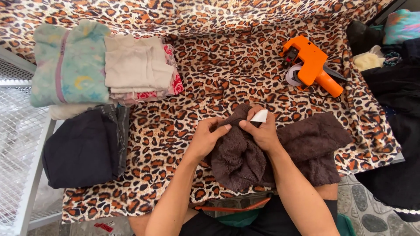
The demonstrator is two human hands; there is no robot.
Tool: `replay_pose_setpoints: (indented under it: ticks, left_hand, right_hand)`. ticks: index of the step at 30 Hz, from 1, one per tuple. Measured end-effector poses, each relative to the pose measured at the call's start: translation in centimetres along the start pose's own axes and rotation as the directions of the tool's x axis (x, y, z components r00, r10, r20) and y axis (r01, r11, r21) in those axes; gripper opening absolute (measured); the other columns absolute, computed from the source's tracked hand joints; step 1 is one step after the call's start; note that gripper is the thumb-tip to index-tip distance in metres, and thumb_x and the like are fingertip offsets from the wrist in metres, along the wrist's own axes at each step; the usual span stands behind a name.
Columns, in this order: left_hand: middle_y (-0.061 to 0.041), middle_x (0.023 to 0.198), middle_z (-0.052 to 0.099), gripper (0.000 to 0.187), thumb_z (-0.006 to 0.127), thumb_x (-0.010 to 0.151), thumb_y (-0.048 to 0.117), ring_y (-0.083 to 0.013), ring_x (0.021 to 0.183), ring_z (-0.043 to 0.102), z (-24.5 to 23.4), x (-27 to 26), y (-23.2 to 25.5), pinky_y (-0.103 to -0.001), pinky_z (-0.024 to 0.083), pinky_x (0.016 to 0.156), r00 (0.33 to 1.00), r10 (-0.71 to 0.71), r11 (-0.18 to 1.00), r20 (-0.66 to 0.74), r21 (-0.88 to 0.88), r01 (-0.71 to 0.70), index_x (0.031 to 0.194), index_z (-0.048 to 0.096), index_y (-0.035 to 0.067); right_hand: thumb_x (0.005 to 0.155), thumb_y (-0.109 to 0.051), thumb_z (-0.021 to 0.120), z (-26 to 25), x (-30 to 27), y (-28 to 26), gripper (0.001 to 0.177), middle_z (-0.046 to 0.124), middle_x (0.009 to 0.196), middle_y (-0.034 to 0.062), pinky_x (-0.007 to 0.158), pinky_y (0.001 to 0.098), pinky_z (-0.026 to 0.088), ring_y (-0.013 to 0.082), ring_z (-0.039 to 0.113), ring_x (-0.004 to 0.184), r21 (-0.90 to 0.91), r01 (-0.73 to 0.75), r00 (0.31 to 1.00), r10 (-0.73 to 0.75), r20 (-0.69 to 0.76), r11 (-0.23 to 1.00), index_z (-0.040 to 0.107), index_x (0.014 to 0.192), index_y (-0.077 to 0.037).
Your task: A person folds various items of clothing and uses a tagging gun to attach labels to them on a surface covered with leopard-print fabric.
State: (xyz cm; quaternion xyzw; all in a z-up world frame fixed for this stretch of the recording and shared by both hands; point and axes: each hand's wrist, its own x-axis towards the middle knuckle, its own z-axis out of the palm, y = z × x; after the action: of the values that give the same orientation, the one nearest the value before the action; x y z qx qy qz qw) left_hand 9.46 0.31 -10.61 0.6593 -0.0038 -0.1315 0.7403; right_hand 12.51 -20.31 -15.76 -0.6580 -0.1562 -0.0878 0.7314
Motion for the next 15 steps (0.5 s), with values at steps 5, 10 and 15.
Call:
replay_pose_setpoints:
  ticks: [5, 10, 15]
  left_hand:
    - [-0.007, 0.084, 0.068, 0.024, 0.068, 0.087, -0.004, -0.015, 0.076, 0.064, 0.6, 0.6, -1.2, -0.024, 0.048, 0.065, 0.989, 0.102, 0.87, -0.109, -0.473, -0.141, 0.101, 0.054, 0.009]
    - [-0.008, 0.083, 0.067, 0.022, 0.061, 0.095, -0.001, -0.0159, 0.077, 0.066, 0.5, 0.9, -2.0, -0.025, 0.05, 0.067, 0.99, 0.138, 0.756, -0.025, -0.643, -0.122, 0.098, 0.045, 0.013]
    - [-0.007, 0.079, 0.063, 0.025, 0.061, 0.096, 0.0, -0.0154, 0.072, 0.061, 0.4, 1.0, -2.3, -0.027, 0.048, 0.063, 0.982, 0.189, 0.77, 0.002, -0.621, -0.147, 0.095, 0.041, 0.015]
  right_hand:
    - [0.091, -0.003, 0.079, 0.3, 0.0, 0.0, 0.023, 0.058, 0.069, 0.0048, 0.059, 0.0234, 0.037, 0.0084, 0.053, 0.062, 0.113, -0.077, 0.997, 0.076, 0.019, 0.991, 0.056, 0.086, -0.006]
    - [0.094, -0.004, 0.076, 0.0, -0.6, 0.7, 0.022, 0.056, 0.076, 0.0041, 0.06, 0.0216, 0.037, 0.0067, 0.053, 0.067, 0.2, -0.106, 0.994, 0.104, 0.019, 0.974, 0.054, 0.092, -0.005]
    - [0.095, -0.004, 0.073, 0.5, -1.1, 1.1, 0.027, 0.047, 0.066, -0.0011, 0.054, 0.0246, 0.034, 0.0055, 0.043, 0.058, 0.319, -0.125, 0.991, 0.104, 0.081, 0.939, 0.048, 0.089, -0.012]
